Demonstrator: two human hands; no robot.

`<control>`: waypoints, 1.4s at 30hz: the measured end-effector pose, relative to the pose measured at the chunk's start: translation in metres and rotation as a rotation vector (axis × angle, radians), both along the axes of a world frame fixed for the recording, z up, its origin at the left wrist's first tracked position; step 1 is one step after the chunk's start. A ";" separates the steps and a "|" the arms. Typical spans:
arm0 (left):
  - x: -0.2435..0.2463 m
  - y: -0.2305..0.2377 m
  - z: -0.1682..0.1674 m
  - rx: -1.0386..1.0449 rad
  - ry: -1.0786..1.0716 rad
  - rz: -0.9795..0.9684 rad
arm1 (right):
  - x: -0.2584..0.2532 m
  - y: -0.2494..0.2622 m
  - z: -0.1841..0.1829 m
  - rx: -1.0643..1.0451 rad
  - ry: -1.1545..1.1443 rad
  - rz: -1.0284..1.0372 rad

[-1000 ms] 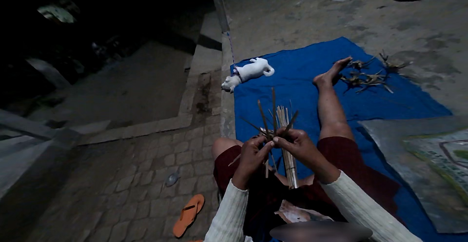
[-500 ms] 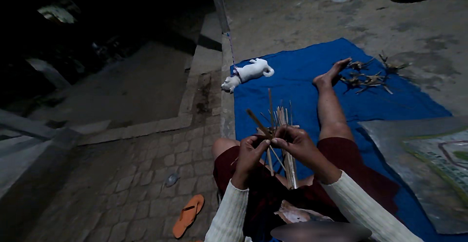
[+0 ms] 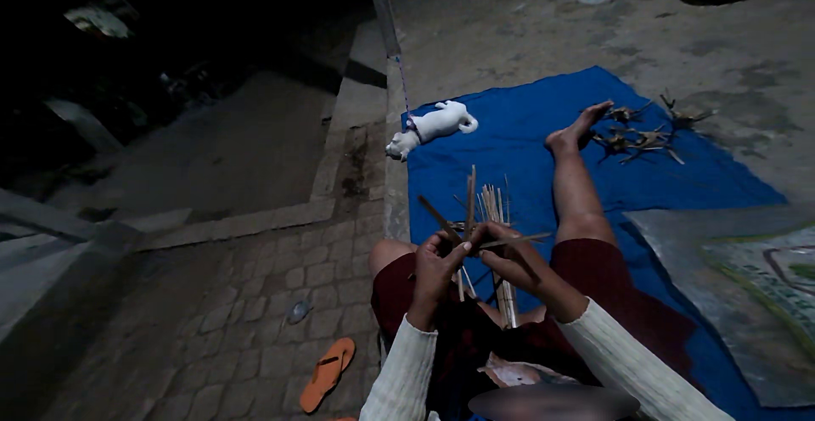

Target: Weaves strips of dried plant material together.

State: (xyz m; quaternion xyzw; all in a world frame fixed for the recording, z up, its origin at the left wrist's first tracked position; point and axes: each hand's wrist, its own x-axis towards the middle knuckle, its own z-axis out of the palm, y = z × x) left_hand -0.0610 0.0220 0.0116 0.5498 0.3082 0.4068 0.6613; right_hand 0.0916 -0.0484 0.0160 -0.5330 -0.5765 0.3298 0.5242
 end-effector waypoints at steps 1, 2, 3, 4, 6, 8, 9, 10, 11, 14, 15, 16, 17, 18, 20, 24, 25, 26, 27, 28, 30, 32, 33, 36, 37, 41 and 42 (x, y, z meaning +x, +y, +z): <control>0.000 0.001 -0.001 -0.012 -0.010 0.009 | 0.001 0.001 -0.002 0.013 -0.006 0.017; -0.001 0.002 -0.001 -0.021 -0.021 0.014 | 0.001 0.001 -0.003 0.017 -0.003 0.022; -0.002 0.003 -0.001 -0.028 -0.032 0.015 | 0.001 0.002 -0.003 0.005 0.010 0.016; -0.002 0.003 -0.002 -0.029 -0.036 0.019 | 0.001 0.002 -0.003 0.002 0.028 0.007; -0.002 0.003 -0.001 -0.026 -0.026 0.028 | -0.001 0.002 -0.004 0.021 0.092 -0.011; -0.003 0.002 -0.001 -0.020 -0.003 0.026 | -0.002 0.002 -0.006 0.046 0.193 -0.026; -0.003 0.001 -0.001 -0.009 0.016 0.020 | -0.002 0.002 -0.007 0.045 0.236 -0.027; -0.002 0.000 -0.001 0.005 0.033 0.013 | -0.001 0.002 -0.008 0.046 0.269 -0.023; -0.002 -0.001 -0.002 0.021 0.043 0.005 | -0.001 0.003 -0.010 0.053 0.292 -0.017; 0.000 -0.004 -0.003 0.016 0.053 -0.003 | 0.000 0.002 -0.010 0.030 0.332 -0.037; 0.000 -0.004 -0.003 0.018 0.050 -0.018 | -0.001 0.002 -0.009 0.024 0.343 -0.060; 0.000 -0.004 -0.005 0.022 0.037 -0.029 | -0.002 0.002 -0.009 0.023 0.354 -0.091; 0.000 -0.003 -0.006 0.035 0.029 -0.041 | -0.003 0.003 -0.009 0.031 0.371 -0.119; 0.000 -0.003 -0.006 0.054 0.011 -0.051 | -0.003 0.003 -0.010 0.042 0.385 -0.143; -0.001 -0.004 -0.009 0.098 -0.053 -0.076 | -0.003 0.004 -0.011 0.054 0.412 -0.178; 0.000 -0.005 -0.017 0.226 -0.112 -0.112 | -0.003 0.005 -0.013 0.056 0.373 -0.186; 0.001 -0.005 -0.015 0.201 -0.063 -0.089 | -0.003 0.005 -0.013 0.059 0.330 -0.171; 0.002 -0.006 -0.012 0.163 -0.024 -0.065 | -0.002 0.004 -0.014 0.070 0.276 -0.148; 0.002 -0.007 -0.010 0.127 -0.007 -0.042 | -0.001 0.003 -0.015 0.084 0.226 -0.120; 0.002 -0.006 -0.009 0.098 -0.009 -0.021 | -0.001 0.002 -0.015 0.103 0.190 -0.091; 0.002 -0.004 -0.009 0.065 -0.042 0.002 | -0.001 0.002 -0.015 0.132 0.155 -0.045; 0.002 -0.002 -0.009 0.038 -0.052 0.002 | -0.002 0.002 -0.013 0.137 0.155 -0.031; 0.002 -0.002 -0.009 0.023 -0.045 0.000 | -0.002 0.002 -0.013 0.139 0.157 -0.033; 0.001 -0.002 -0.007 -0.006 -0.001 -0.030 | -0.003 0.003 -0.016 0.155 0.148 -0.045; 0.001 -0.002 -0.007 -0.006 0.009 -0.041 | -0.002 0.003 -0.017 0.158 0.145 -0.047; 0.002 -0.003 -0.007 -0.010 0.020 -0.049 | -0.002 0.003 -0.018 0.166 0.126 -0.054; 0.002 -0.003 -0.007 -0.009 0.021 -0.049 | -0.002 0.003 -0.018 0.167 0.124 -0.055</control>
